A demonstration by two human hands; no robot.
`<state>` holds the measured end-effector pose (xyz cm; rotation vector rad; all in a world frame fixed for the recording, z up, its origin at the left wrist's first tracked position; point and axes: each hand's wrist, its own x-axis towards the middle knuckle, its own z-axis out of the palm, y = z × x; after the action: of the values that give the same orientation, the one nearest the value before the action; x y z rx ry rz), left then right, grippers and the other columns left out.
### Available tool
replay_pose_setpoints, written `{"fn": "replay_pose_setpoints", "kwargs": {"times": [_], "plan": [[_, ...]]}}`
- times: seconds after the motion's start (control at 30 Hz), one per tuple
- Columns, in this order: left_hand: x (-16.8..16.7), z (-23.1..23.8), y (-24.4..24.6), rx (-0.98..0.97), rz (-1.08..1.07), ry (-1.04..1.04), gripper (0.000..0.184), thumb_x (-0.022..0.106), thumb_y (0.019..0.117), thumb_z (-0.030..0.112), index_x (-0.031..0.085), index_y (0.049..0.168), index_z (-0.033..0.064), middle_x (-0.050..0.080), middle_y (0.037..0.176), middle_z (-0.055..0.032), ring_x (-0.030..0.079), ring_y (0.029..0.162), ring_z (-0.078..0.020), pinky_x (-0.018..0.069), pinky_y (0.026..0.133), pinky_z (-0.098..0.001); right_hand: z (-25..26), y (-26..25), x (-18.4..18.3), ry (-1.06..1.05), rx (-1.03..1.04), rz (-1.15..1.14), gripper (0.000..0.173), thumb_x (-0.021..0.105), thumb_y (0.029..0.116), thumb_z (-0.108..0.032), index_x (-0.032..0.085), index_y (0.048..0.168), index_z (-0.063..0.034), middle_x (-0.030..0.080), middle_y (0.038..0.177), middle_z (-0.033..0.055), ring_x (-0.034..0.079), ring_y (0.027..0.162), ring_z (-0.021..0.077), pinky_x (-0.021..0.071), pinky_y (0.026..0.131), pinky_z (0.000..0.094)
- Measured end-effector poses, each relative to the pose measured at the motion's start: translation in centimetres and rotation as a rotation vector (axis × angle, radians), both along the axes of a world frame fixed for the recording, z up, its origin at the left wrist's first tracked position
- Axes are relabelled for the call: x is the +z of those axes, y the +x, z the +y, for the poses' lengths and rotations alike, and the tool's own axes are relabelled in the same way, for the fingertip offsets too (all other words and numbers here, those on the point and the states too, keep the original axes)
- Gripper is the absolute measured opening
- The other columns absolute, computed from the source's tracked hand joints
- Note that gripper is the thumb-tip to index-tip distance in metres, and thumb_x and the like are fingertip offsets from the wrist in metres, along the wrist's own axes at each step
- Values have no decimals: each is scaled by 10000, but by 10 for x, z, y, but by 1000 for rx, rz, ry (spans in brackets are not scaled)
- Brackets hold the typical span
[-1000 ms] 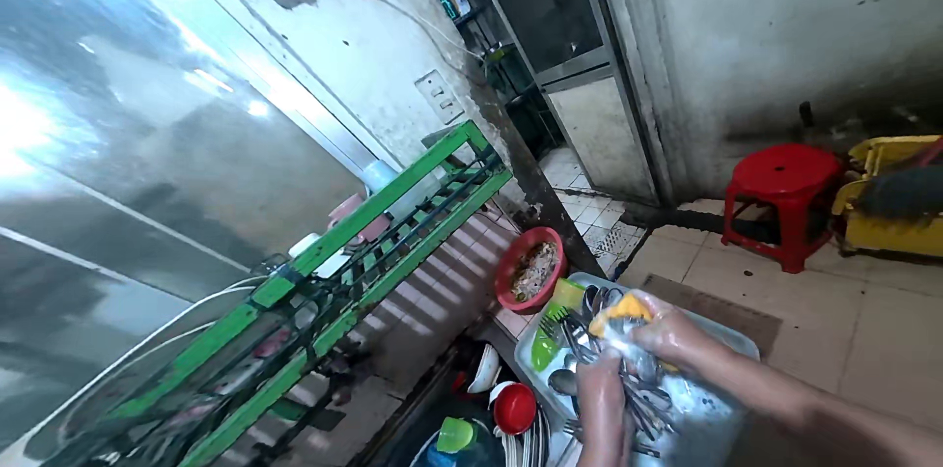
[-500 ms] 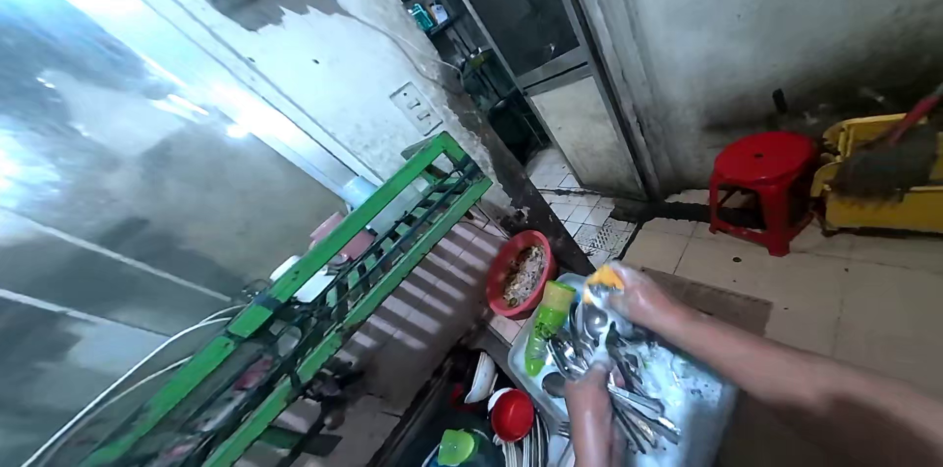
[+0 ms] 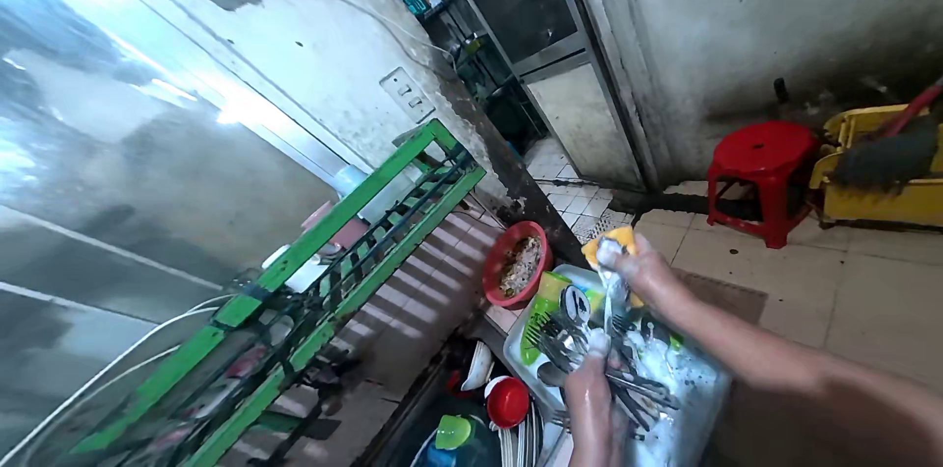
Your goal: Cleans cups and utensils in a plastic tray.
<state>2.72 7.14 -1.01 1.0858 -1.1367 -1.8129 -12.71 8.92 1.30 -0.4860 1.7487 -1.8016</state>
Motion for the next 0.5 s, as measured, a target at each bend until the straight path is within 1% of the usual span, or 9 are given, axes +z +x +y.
{"fn": "replay_pose_setpoints", "kwargs": {"times": [0.07, 0.13, 0.17, 0.2, 0.27, 0.3, 0.33, 0.4, 0.5], "plan": [[4, -1, -6, 61, -87, -58, 152, 559, 997, -25, 584, 849, -50, 571, 611, -89, 569, 515, -148, 532, 527, -280, 0, 31, -14, 52, 106, -21, 567, 723, 958, -251, 496, 1437, -48, 659, 1193, 237, 665, 1060, 359, 538, 929, 570], [4, -4, -6, 86, -158, -94, 122, 582, 998, 2, 613, 898, -59, 612, 656, -102, 609, 562, -154, 549, 560, -292, 6, 42, -13, 142, 216, 15, 545, 717, 966, -265, 524, 1418, -30, 652, 1232, 230, 648, 1121, 349, 504, 995, 553], [3, -6, -3, 71, -145, -93, 154, 578, 1022, 48, 636, 931, -61, 637, 688, -108, 630, 589, -160, 563, 584, -302, 8, 39, -10, 163, 243, 24, 524, 708, 974, -271, 542, 1410, -31, 649, 1250, 226, 636, 1146, 349, 487, 1015, 556], [2, -8, 0, 35, -103, -85, 207, 535, 1056, 92, 651, 976, -59, 656, 733, -109, 643, 620, -159, 572, 605, -299, 10, 32, -6, 169, 260, 29, 513, 695, 987, -280, 544, 1416, -42, 648, 1262, 219, 634, 1158, 345, 484, 1021, 555], [1, -14, 4, -31, 12, -68, 285, 447, 1088, 114, 668, 1026, -55, 695, 820, -103, 647, 650, -134, 560, 597, -262, 12, 12, 3, 174, 286, 55, 473, 681, 997, -261, 563, 1405, -52, 654, 1245, 217, 644, 1125, 344, 499, 991, 555], [1, -18, 5, -48, 65, -52, 282, 445, 1086, 106, 670, 1048, -59, 713, 885, -116, 658, 684, -135, 562, 614, -260, 14, 3, 9, 220, 354, 92, 451, 670, 1005, -251, 567, 1394, -46, 653, 1232, 223, 646, 1103, 345, 502, 975, 550], [2, -21, 7, -57, 100, -47, 269, 460, 1080, 99, 673, 1059, -65, 713, 923, -131, 670, 738, -156, 579, 670, -288, 15, -4, 11, 291, 465, 158, 421, 661, 1009, -239, 579, 1368, -36, 655, 1212, 223, 648, 1086, 339, 505, 968, 539], [6, -23, 9, -67, 126, -58, 208, 516, 1046, 75, 673, 1002, -55, 706, 886, -143, 697, 793, -192, 607, 740, -347, 13, -4, 12, 458, 725, 346, 416, 676, 993, -242, 605, 1331, -11, 654, 1209, 241, 639, 1115, 367, 486, 995, 572], [9, -23, 8, -117, 45, -46, 124, 602, 1000, 44, 677, 1005, -54, 712, 871, -143, 706, 808, -203, 608, 762, -366, 13, 21, 23, 640, 1008, 555, 514, 651, 1009, -282, 533, 1412, 14, 599, 1289, 303, 578, 1205, 447, 426, 1007, 645]]}}
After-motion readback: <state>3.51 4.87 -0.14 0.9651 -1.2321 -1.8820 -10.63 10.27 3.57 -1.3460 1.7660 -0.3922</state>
